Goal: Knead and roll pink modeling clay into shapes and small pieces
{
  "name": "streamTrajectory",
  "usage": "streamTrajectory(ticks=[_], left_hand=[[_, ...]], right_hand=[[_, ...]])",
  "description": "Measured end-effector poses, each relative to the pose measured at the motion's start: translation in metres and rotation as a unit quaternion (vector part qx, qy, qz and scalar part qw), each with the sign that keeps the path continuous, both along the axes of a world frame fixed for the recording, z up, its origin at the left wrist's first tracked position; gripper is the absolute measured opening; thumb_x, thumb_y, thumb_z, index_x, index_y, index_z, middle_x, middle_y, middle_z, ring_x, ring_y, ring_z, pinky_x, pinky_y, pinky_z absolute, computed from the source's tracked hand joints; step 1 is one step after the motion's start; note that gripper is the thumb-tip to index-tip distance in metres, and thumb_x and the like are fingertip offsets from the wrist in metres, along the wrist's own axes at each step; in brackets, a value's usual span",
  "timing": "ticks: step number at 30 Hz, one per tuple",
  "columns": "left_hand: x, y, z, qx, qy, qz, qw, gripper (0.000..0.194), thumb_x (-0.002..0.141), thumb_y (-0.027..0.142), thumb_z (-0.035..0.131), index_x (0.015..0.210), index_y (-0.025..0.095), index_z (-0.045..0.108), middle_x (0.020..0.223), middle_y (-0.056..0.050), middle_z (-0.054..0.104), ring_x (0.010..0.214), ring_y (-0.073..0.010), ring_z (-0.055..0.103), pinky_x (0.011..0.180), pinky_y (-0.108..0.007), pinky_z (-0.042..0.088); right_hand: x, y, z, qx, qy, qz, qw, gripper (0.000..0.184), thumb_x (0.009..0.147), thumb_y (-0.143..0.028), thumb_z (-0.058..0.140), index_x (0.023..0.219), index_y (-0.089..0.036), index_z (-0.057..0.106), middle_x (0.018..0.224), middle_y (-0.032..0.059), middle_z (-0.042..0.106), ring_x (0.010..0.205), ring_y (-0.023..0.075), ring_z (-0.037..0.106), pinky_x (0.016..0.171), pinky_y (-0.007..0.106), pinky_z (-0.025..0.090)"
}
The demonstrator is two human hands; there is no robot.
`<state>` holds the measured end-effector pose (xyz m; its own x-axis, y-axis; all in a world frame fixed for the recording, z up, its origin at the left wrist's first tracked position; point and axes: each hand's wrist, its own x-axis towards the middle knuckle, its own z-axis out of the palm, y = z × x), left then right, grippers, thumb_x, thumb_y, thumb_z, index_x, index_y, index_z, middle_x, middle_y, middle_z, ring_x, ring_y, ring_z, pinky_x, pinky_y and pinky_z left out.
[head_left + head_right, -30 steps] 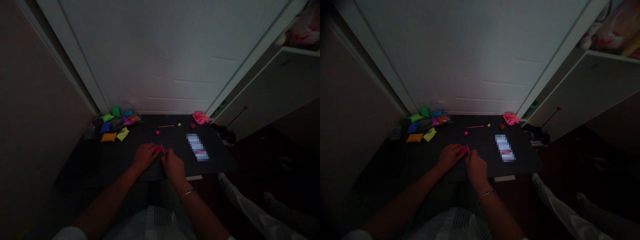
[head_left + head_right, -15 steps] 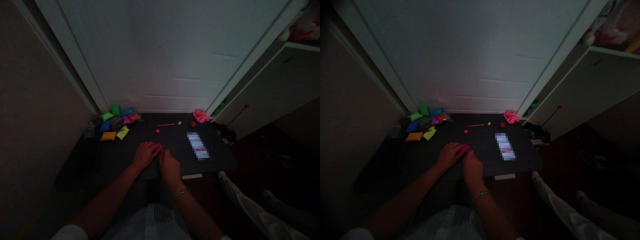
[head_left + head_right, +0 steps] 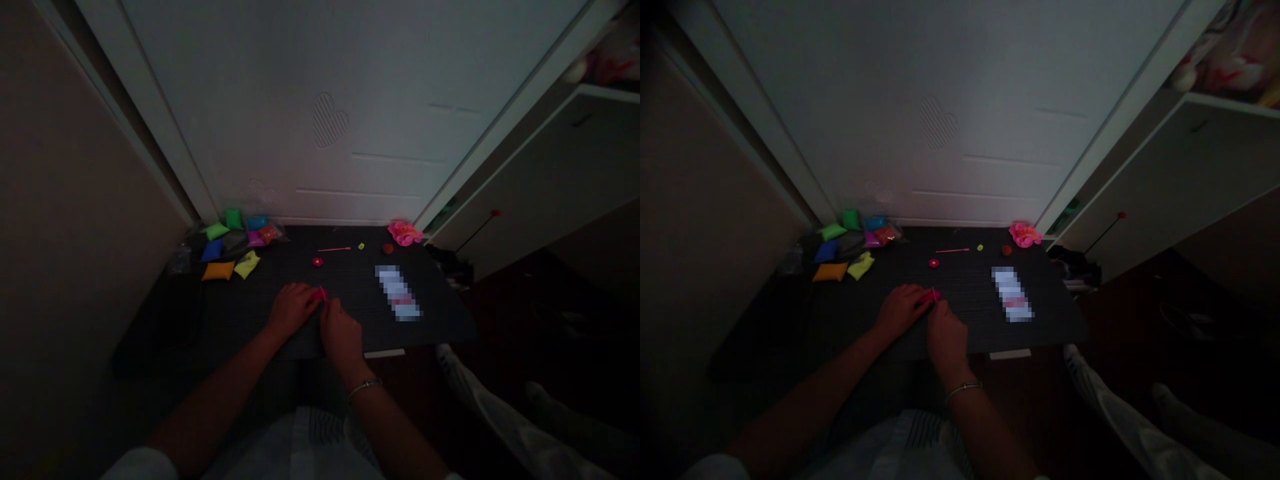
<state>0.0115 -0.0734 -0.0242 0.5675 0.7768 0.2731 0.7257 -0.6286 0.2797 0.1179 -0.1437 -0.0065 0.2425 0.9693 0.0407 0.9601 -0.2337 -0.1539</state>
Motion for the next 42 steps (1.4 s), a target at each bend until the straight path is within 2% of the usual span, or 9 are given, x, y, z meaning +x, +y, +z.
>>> streamTrajectory(ticks=[6, 15, 22, 31, 42], left_hand=[[-0.0003, 0.0002, -0.0003, -0.002, -0.012, -0.007, 1.0, 0.028, 0.085, 0.036, 0.042, 0.1, 0.023, 0.061, 0.089, -0.004, 0.061, 0.081, -0.0169, 0.052, 0.071, -0.03, 0.038], [-0.0004, -0.0005, 0.0006, 0.002, -0.005, -0.009, 1.0, 0.026, 0.085, 0.035, 0.043, 0.101, 0.024, 0.061, 0.089, -0.003, 0.061, 0.081, -0.0171, 0.051, 0.072, -0.03, 0.038], [-0.0003, -0.001, 0.0021, -0.005, -0.004, -0.011, 1.0, 0.026, 0.084, 0.035, 0.044, 0.1, 0.023, 0.061, 0.089, -0.004, 0.06, 0.081, -0.0173, 0.051, 0.072, -0.031, 0.038], [0.0004, -0.0005, 0.0, 0.004, 0.008, -0.005, 1.0, 0.025, 0.083, 0.035, 0.045, 0.097, 0.023, 0.062, 0.087, -0.004, 0.06, 0.08, -0.0181, 0.051, 0.071, -0.031, 0.038], [-0.001, -0.0002, -0.0008, -0.002, 0.007, 0.001, 1.0, 0.025, 0.084, 0.037, 0.045, 0.097, 0.024, 0.061, 0.089, -0.003, 0.06, 0.08, -0.0182, 0.051, 0.071, -0.032, 0.036]], right_hand=[[-0.0005, 0.0009, 0.0015, -0.018, -0.012, 0.004, 1.0, 0.015, 0.091, -0.022, 0.032, 0.089, -0.016, 0.046, 0.072, 0.0068, 0.066, 0.064, 0.0153, 0.066, 0.05, 0.02, 0.043], [0.0017, 0.0004, -0.0023, -0.008, -0.009, 0.027, 1.0, 0.016, 0.09, -0.018, 0.031, 0.089, -0.017, 0.047, 0.074, 0.006, 0.066, 0.065, 0.0164, 0.065, 0.051, 0.022, 0.044], [0.0018, 0.0016, -0.0025, -0.041, -0.015, 0.031, 0.999, 0.015, 0.088, -0.016, 0.034, 0.092, -0.017, 0.048, 0.076, 0.0071, 0.066, 0.067, 0.0164, 0.066, 0.054, 0.022, 0.045], [0.0034, 0.0025, -0.0033, -0.047, -0.023, 0.061, 0.997, 0.016, 0.088, -0.014, 0.033, 0.092, -0.015, 0.049, 0.075, 0.0089, 0.066, 0.066, 0.0176, 0.066, 0.055, 0.024, 0.046], [0.0035, 0.002, 0.0023, -0.055, -0.046, 0.088, 0.994, 0.016, 0.086, -0.012, 0.034, 0.092, -0.015, 0.049, 0.075, 0.0093, 0.067, 0.065, 0.0182, 0.066, 0.055, 0.025, 0.047]])
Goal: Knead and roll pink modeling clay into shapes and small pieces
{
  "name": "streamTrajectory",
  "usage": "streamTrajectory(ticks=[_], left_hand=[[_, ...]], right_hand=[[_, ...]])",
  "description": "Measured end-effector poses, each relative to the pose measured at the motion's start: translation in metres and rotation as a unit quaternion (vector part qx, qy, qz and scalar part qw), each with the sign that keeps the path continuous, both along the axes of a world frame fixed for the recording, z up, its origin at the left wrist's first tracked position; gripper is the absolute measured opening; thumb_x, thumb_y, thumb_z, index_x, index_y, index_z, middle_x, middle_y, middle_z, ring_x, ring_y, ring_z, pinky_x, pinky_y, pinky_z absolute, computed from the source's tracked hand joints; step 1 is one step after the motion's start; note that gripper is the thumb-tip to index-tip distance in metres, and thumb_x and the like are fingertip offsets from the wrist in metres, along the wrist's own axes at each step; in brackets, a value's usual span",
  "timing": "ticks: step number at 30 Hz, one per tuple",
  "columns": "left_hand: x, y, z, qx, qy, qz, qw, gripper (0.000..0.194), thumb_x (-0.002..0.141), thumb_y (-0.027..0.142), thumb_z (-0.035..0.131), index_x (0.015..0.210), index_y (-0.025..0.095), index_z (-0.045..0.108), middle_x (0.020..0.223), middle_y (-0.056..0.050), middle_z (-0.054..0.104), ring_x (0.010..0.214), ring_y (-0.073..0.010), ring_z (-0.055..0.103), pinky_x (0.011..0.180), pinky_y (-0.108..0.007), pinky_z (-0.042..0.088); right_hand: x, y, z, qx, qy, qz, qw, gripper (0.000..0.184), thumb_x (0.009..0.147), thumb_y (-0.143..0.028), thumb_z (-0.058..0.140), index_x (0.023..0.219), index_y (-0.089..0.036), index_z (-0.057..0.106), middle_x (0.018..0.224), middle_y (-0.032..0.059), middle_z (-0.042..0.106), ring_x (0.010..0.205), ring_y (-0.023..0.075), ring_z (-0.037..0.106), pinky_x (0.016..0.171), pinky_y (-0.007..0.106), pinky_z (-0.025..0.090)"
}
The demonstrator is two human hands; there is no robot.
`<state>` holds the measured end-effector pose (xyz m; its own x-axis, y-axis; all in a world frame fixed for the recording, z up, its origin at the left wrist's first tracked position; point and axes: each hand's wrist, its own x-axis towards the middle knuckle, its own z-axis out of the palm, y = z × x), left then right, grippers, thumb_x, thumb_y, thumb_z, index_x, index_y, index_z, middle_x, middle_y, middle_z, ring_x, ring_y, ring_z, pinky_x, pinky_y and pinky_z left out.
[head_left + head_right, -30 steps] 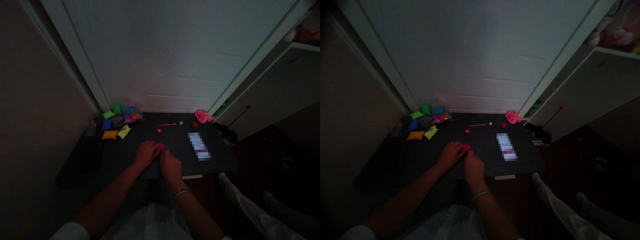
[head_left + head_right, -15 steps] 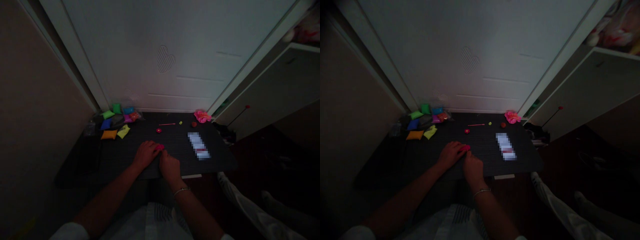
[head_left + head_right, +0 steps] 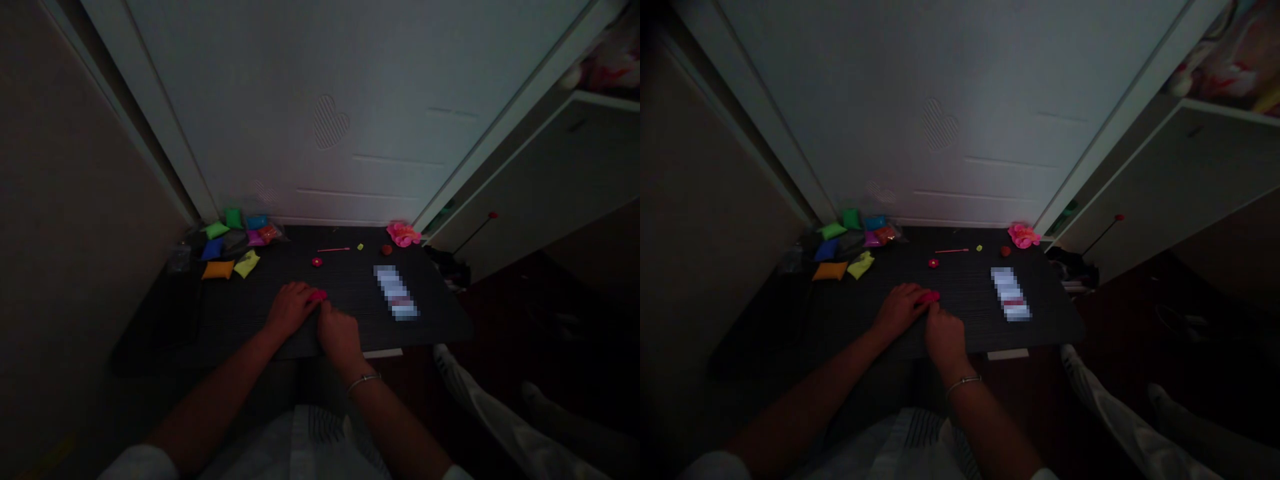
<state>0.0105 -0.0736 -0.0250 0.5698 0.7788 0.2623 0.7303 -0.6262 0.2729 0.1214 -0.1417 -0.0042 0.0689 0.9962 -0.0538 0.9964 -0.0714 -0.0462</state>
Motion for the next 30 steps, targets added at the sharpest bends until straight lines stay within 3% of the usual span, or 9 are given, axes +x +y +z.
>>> streamTrajectory(ticks=[14, 23, 26, 28, 30], left_hand=[[0.002, 0.0, 0.001, -0.016, -0.011, 0.005, 1.0, 0.024, 0.082, 0.036, 0.047, 0.094, 0.022, 0.062, 0.089, -0.004, 0.06, 0.082, -0.0191, 0.05, 0.072, -0.032, 0.035], [0.0, -0.001, 0.001, -0.021, -0.019, 0.006, 1.0, 0.023, 0.082, 0.033, 0.048, 0.096, 0.022, 0.061, 0.091, -0.004, 0.061, 0.083, -0.0187, 0.052, 0.074, -0.032, 0.036], [0.0, -0.001, 0.001, -0.018, -0.017, 0.004, 1.0, 0.023, 0.081, 0.033, 0.048, 0.097, 0.022, 0.061, 0.09, -0.005, 0.061, 0.082, -0.0189, 0.052, 0.073, -0.032, 0.037], [0.0, -0.001, 0.001, -0.016, -0.02, 0.004, 1.0, 0.025, 0.081, 0.034, 0.049, 0.098, 0.022, 0.061, 0.09, -0.005, 0.061, 0.082, -0.0193, 0.052, 0.074, -0.032, 0.038], [0.0, -0.001, 0.0, -0.018, -0.034, 0.007, 0.999, 0.03, 0.08, 0.036, 0.05, 0.104, 0.021, 0.06, 0.092, -0.006, 0.062, 0.083, -0.0203, 0.053, 0.075, -0.034, 0.038]], right_hand=[[-0.002, -0.014, -0.007, 0.009, 0.013, -0.036, 0.999, 0.017, 0.087, -0.014, 0.033, 0.091, -0.015, 0.05, 0.07, 0.0091, 0.066, 0.061, 0.02, 0.066, 0.051, 0.025, 0.045], [0.024, -0.003, -0.007, 0.086, 0.174, -0.141, 0.971, 0.023, 0.088, -0.025, 0.035, 0.095, -0.015, 0.054, 0.072, 0.0075, 0.066, 0.061, 0.0177, 0.063, 0.052, 0.024, 0.036], [0.033, 0.002, -0.008, 0.147, 0.313, -0.158, 0.925, 0.023, 0.085, -0.029, 0.038, 0.092, -0.016, 0.056, 0.072, 0.0057, 0.063, 0.062, 0.0161, 0.059, 0.054, 0.024, 0.036], [0.037, 0.004, -0.009, 0.17, 0.446, -0.186, 0.859, 0.023, 0.082, -0.033, 0.042, 0.088, -0.016, 0.057, 0.064, 0.0013, 0.058, 0.057, 0.0136, 0.054, 0.052, 0.022, 0.036], [0.039, 0.006, -0.01, 0.149, 0.582, -0.214, 0.77, 0.024, 0.078, -0.037, 0.046, 0.084, -0.016, 0.056, 0.054, -0.0045, 0.048, 0.046, 0.0098, 0.044, 0.044, 0.02, 0.032]])
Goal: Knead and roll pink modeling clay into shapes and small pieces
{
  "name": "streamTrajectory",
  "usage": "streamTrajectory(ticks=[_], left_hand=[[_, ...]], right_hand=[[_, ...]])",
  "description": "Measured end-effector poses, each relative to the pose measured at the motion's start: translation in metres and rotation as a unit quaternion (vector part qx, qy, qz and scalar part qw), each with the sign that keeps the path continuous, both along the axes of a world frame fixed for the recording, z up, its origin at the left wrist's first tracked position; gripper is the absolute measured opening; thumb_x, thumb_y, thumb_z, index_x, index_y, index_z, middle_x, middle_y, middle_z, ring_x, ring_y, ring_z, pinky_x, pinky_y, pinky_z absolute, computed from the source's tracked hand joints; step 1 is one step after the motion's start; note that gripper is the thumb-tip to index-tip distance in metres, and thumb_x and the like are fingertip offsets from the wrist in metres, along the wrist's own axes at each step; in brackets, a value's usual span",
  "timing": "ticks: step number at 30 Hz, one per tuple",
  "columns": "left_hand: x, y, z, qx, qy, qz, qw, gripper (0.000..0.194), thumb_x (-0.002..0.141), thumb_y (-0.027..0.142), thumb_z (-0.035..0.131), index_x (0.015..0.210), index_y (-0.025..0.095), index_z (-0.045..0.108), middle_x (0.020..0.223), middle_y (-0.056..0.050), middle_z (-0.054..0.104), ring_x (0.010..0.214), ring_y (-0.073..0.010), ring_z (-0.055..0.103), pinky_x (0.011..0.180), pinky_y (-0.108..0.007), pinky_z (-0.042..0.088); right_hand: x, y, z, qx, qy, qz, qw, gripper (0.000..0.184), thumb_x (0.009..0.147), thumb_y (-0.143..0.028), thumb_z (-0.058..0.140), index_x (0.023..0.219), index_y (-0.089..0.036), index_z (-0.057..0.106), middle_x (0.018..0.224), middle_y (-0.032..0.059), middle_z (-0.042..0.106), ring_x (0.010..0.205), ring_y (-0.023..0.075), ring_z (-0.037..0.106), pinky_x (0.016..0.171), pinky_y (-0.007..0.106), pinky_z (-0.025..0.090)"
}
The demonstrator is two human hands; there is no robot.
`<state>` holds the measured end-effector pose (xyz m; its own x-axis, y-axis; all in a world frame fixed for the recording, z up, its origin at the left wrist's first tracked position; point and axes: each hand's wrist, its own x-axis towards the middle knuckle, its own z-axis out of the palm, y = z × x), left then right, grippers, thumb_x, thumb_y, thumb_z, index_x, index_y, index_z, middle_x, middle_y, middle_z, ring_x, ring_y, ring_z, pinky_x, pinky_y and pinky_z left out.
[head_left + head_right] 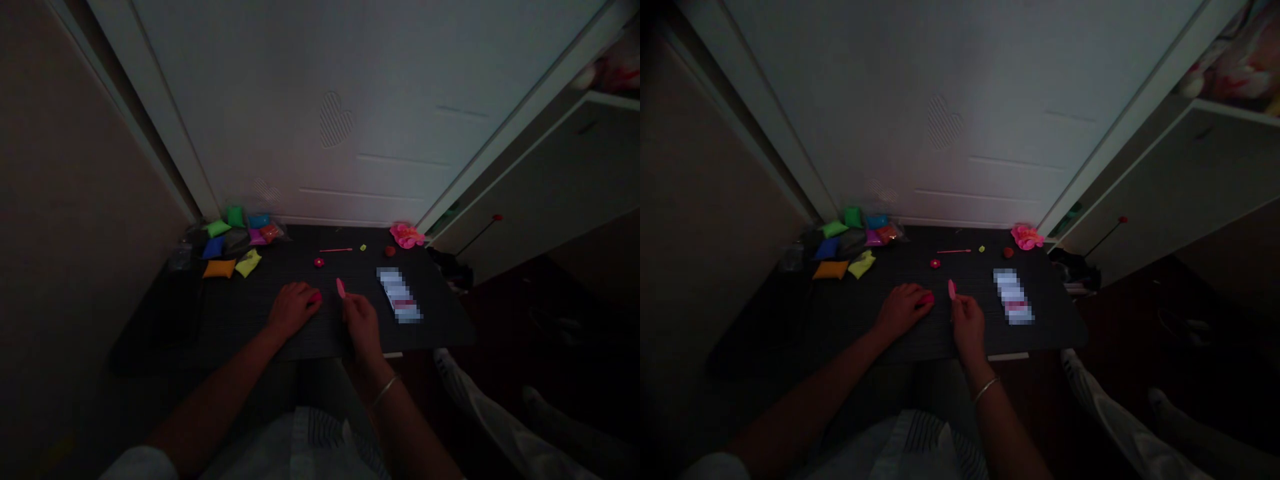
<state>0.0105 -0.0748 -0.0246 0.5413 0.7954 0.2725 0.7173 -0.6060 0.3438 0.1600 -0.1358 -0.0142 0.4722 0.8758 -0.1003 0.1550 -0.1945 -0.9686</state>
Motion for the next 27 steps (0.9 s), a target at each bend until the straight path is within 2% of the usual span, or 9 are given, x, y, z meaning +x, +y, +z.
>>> streamTrajectory(ticks=[3, 7, 9, 12, 14, 19, 21, 25, 27], left_hand=[[-0.001, -0.001, 0.001, -0.009, -0.073, 0.019, 0.997, 0.038, 0.079, 0.037, 0.051, 0.112, 0.02, 0.057, 0.098, -0.008, 0.062, 0.09, -0.0225, 0.053, 0.08, -0.037, 0.038], [0.002, -0.003, 0.014, -0.116, -0.31, 0.088, 0.939, 0.033, 0.078, 0.034, 0.053, 0.108, 0.023, 0.06, 0.105, -0.007, 0.061, 0.097, -0.0211, 0.054, 0.088, -0.037, 0.038], [0.006, -0.005, 0.025, -0.267, -0.45, 0.097, 0.847, 0.034, 0.077, 0.036, 0.055, 0.108, 0.022, 0.06, 0.105, -0.007, 0.062, 0.093, -0.0195, 0.057, 0.084, -0.035, 0.042], [0.012, -0.005, 0.037, -0.474, -0.571, 0.047, 0.669, 0.034, 0.075, 0.034, 0.058, 0.105, 0.017, 0.06, 0.098, -0.009, 0.065, 0.084, -0.0173, 0.06, 0.078, -0.033, 0.047], [0.013, -0.003, 0.039, -0.531, -0.597, 0.023, 0.601, 0.029, 0.074, 0.03, 0.061, 0.098, 0.015, 0.062, 0.09, -0.009, 0.066, 0.079, -0.0155, 0.061, 0.076, -0.031, 0.047], [0.009, 0.009, 0.035, -0.556, -0.607, 0.037, 0.567, 0.015, 0.07, 0.022, 0.066, 0.081, 0.013, 0.062, 0.074, -0.003, 0.065, 0.064, -0.0107, 0.06, 0.066, -0.027, 0.051], [0.006, 0.015, 0.036, -0.562, -0.604, 0.054, 0.562, 0.01, 0.073, 0.02, 0.063, 0.08, 0.013, 0.061, 0.074, -0.003, 0.064, 0.063, -0.0093, 0.06, 0.063, -0.024, 0.051], [0.002, 0.033, 0.042, -0.571, -0.614, 0.096, 0.536, 0.009, 0.081, 0.019, 0.053, 0.084, 0.013, 0.06, 0.07, -0.001, 0.063, 0.065, -0.0079, 0.062, 0.063, -0.02, 0.052], [0.0, 0.043, 0.044, -0.58, -0.621, 0.116, 0.515, 0.013, 0.083, 0.021, 0.05, 0.082, 0.012, 0.059, 0.066, 0.0, 0.061, 0.062, -0.0071, 0.061, 0.061, -0.018, 0.052]], right_hand=[[0.0, 0.0, 0.002, -0.001, 0.171, 0.02, 0.985, 0.025, 0.075, -0.04, 0.051, 0.08, -0.016, 0.055, 0.048, -0.009, 0.038, 0.038, 0.0054, 0.03, 0.036, 0.018, 0.021], [-0.006, -0.005, 0.009, 0.036, 0.176, 0.041, 0.983, 0.025, 0.075, -0.04, 0.055, 0.083, -0.016, 0.056, 0.048, -0.009, 0.04, 0.04, 0.0047, 0.032, 0.038, 0.017, 0.023], [-0.011, -0.008, 0.013, 0.05, 0.141, 0.06, 0.987, 0.025, 0.077, -0.04, 0.054, 0.087, -0.017, 0.056, 0.05, -0.0082, 0.042, 0.042, 0.0055, 0.036, 0.04, 0.017, 0.026], [-0.018, -0.011, 0.017, 0.065, 0.092, 0.1, 0.989, 0.025, 0.078, -0.039, 0.053, 0.091, -0.018, 0.058, 0.052, -0.0068, 0.046, 0.046, 0.0064, 0.04, 0.042, 0.017, 0.029], [-0.022, -0.011, 0.019, 0.065, 0.106, 0.12, 0.985, 0.026, 0.078, -0.039, 0.053, 0.091, -0.018, 0.059, 0.052, -0.0066, 0.047, 0.045, 0.0059, 0.039, 0.042, 0.017, 0.028], [-0.022, -0.002, 0.023, 0.069, 0.278, 0.095, 0.953, 0.032, 0.078, -0.043, 0.052, 0.097, -0.018, 0.057, 0.049, -0.0089, 0.041, 0.037, 0.0038, 0.028, 0.036, 0.017, 0.021], [-0.015, 0.007, 0.022, 0.084, 0.268, 0.072, 0.957, 0.036, 0.08, -0.044, 0.048, 0.103, -0.018, 0.055, 0.051, -0.008, 0.043, 0.038, 0.0044, 0.031, 0.037, 0.017, 0.023], [0.01, 0.032, 0.015, 0.043, -0.046, 0.066, 0.996, 0.031, 0.084, -0.04, 0.042, 0.1, -0.018, 0.057, 0.066, -0.0007, 0.058, 0.055, 0.0105, 0.051, 0.05, 0.021, 0.037], [0.022, 0.046, 0.01, -0.014, -0.282, 0.074, 0.957, 0.025, 0.085, -0.034, 0.043, 0.094, -0.018, 0.06, 0.073, 0.0039, 0.062, 0.067, 0.0149, 0.056, 0.06, 0.025, 0.039]])
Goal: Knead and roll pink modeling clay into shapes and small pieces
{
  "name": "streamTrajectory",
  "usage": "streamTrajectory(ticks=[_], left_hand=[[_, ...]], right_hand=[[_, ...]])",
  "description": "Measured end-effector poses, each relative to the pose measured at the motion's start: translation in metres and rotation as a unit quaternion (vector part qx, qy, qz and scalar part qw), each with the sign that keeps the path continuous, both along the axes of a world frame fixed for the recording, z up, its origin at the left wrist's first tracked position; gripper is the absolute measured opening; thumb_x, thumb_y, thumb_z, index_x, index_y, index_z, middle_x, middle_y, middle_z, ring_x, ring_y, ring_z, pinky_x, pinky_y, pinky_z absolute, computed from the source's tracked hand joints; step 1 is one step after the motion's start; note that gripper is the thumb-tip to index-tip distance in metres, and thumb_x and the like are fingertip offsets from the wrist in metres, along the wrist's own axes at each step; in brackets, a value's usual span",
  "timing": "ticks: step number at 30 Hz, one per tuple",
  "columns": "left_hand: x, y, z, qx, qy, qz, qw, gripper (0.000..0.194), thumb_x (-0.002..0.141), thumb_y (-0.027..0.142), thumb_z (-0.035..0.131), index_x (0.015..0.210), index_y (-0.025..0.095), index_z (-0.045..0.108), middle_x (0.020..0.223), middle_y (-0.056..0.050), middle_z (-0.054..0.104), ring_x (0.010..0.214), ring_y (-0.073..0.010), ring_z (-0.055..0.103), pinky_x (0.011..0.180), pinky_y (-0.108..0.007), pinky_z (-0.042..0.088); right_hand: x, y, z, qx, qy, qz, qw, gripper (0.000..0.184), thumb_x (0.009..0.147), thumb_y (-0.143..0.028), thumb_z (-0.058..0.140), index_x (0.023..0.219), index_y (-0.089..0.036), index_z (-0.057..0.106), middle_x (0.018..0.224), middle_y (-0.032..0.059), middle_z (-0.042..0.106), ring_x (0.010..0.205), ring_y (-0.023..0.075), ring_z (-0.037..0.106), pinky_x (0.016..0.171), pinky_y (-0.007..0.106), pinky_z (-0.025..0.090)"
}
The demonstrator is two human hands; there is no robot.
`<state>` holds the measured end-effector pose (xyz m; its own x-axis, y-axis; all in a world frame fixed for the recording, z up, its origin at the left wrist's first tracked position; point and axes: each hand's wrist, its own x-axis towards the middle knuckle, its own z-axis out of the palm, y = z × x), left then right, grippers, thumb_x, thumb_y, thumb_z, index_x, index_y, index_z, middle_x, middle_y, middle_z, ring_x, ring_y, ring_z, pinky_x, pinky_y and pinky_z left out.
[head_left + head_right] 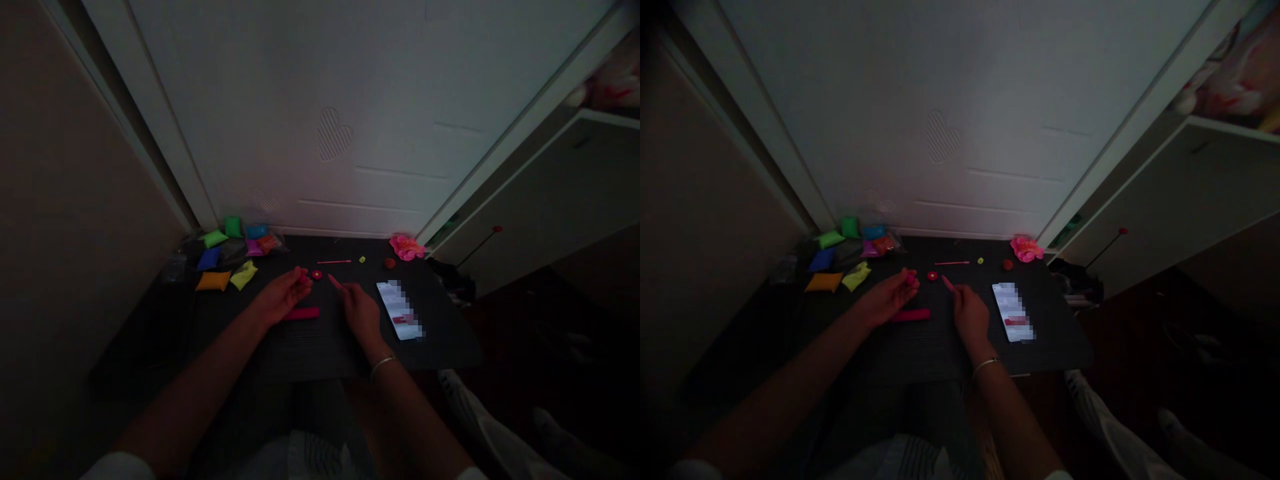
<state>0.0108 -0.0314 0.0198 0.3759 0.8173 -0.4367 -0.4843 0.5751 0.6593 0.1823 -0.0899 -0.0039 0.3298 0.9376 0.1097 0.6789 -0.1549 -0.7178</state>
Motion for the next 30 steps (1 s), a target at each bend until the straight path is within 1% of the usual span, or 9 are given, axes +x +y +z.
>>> streamTrajectory(ticks=[2, 3, 7, 10, 14, 16, 21, 24, 30], left_hand=[[0.0, 0.009, 0.0, -0.023, -0.007, 0.013, 1.0, 0.016, 0.084, 0.021, 0.049, 0.074, 0.012, 0.058, 0.063, 0.0, 0.06, 0.06, -0.0068, 0.061, 0.059, -0.017, 0.052], [0.0, 0.013, 0.0, -0.027, -0.01, 0.017, 0.999, 0.016, 0.084, 0.02, 0.049, 0.072, 0.012, 0.057, 0.063, 0.001, 0.06, 0.06, -0.0069, 0.062, 0.059, -0.017, 0.052], [0.004, 0.022, -0.006, 0.01, -0.005, 0.004, 1.0, 0.017, 0.082, 0.018, 0.051, 0.068, 0.012, 0.055, 0.063, -0.001, 0.061, 0.064, -0.0087, 0.063, 0.061, -0.018, 0.052], [0.008, 0.023, -0.012, 0.051, 0.021, -0.003, 0.998, 0.011, 0.08, 0.018, 0.055, 0.07, 0.013, 0.054, 0.065, 0.0, 0.061, 0.065, -0.01, 0.063, 0.062, -0.021, 0.052], [0.011, 0.021, -0.019, 0.109, 0.049, -0.005, 0.993, 0.014, 0.072, 0.02, 0.064, 0.079, 0.014, 0.053, 0.07, -0.001, 0.062, 0.067, -0.0114, 0.063, 0.062, -0.024, 0.051], [0.011, 0.019, -0.019, 0.137, 0.051, -0.014, 0.989, 0.023, 0.068, 0.021, 0.068, 0.084, 0.014, 0.054, 0.073, 0.0, 0.062, 0.066, -0.0107, 0.062, 0.061, -0.023, 0.05], [0.003, 0.016, -0.014, 0.144, 0.043, -0.087, 0.985, 0.03, 0.067, 0.026, 0.069, 0.092, 0.015, 0.056, 0.081, -0.002, 0.062, 0.066, -0.0109, 0.061, 0.063, -0.026, 0.05], [-0.002, 0.017, -0.013, 0.125, 0.04, -0.125, 0.984, 0.032, 0.067, 0.023, 0.069, 0.096, 0.014, 0.057, 0.084, -0.005, 0.063, 0.068, -0.0125, 0.062, 0.066, -0.028, 0.051], [-0.002, 0.014, -0.014, 0.109, 0.038, -0.101, 0.988, 0.032, 0.065, 0.013, 0.068, 0.095, 0.014, 0.057, 0.083, -0.004, 0.064, 0.066, -0.0113, 0.062, 0.069, -0.03, 0.05]], right_hand=[[0.01, 0.012, -0.004, -0.029, -0.184, 0.013, 0.982, 0.023, 0.086, -0.029, 0.043, 0.091, -0.018, 0.062, 0.078, 0.0075, 0.063, 0.075, 0.0176, 0.057, 0.066, 0.027, 0.038], [0.013, 0.017, -0.005, -0.036, -0.24, 0.027, 0.97, 0.022, 0.087, -0.027, 0.042, 0.09, -0.018, 0.062, 0.08, 0.0084, 0.063, 0.078, 0.0181, 0.057, 0.068, 0.028, 0.037], [0.018, 0.029, -0.006, -0.023, -0.316, 0.067, 0.946, 0.023, 0.088, -0.025, 0.042, 0.088, -0.017, 0.064, 0.087, 0.0088, 0.063, 0.086, 0.0194, 0.056, 0.075, 0.031, 0.037], [0.011, 0.033, -0.004, 0.085, -0.264, 0.099, 0.956, 0.025, 0.084, -0.032, 0.048, 0.103, -0.02, 0.06, 0.103, 0.0089, 0.06, 0.097, 0.0202, 0.053, 0.081, 0.033, 0.037], [-0.008, 0.04, -0.001, 0.217, -0.172, 0.202, 0.939, 0.052, 0.073, -0.04, 0.062, 0.12, -0.022, 0.049, 0.12, 0.0101, 0.051, 0.113, 0.0218, 0.045, 0.091, 0.036, 0.036], [-0.016, 0.045, -0.002, 0.237, -0.148, 0.233, 0.932, 0.051, 0.072, -0.038, 0.064, 0.118, -0.024, 0.05, 0.122, 0.0097, 0.051, 0.115, 0.0226, 0.043, 0.093, 0.038, 0.035], [-0.019, 0.053, -0.009, 0.271, -0.037, 0.246, 0.93, 0.02, 0.073, -0.027, 0.065, 0.093, -0.025, 0.064, 0.109, 0.0054, 0.059, 0.114, 0.0204, 0.045, 0.094, 0.039, 0.035], [-0.014, 0.052, -0.011, 0.269, 0.005, 0.262, 0.927, 0.022, 0.071, -0.028, 0.067, 0.093, -0.026, 0.064, 0.111, 0.005, 0.058, 0.115, 0.0203, 0.044, 0.094, 0.04, 0.036], [-0.012, 0.051, -0.01, 0.278, -0.059, 0.286, 0.915, 0.026, 0.071, -0.031, 0.067, 0.096, -0.028, 0.064, 0.111, 0.0042, 0.06, 0.113, 0.0211, 0.046, 0.094, 0.041, 0.035]])
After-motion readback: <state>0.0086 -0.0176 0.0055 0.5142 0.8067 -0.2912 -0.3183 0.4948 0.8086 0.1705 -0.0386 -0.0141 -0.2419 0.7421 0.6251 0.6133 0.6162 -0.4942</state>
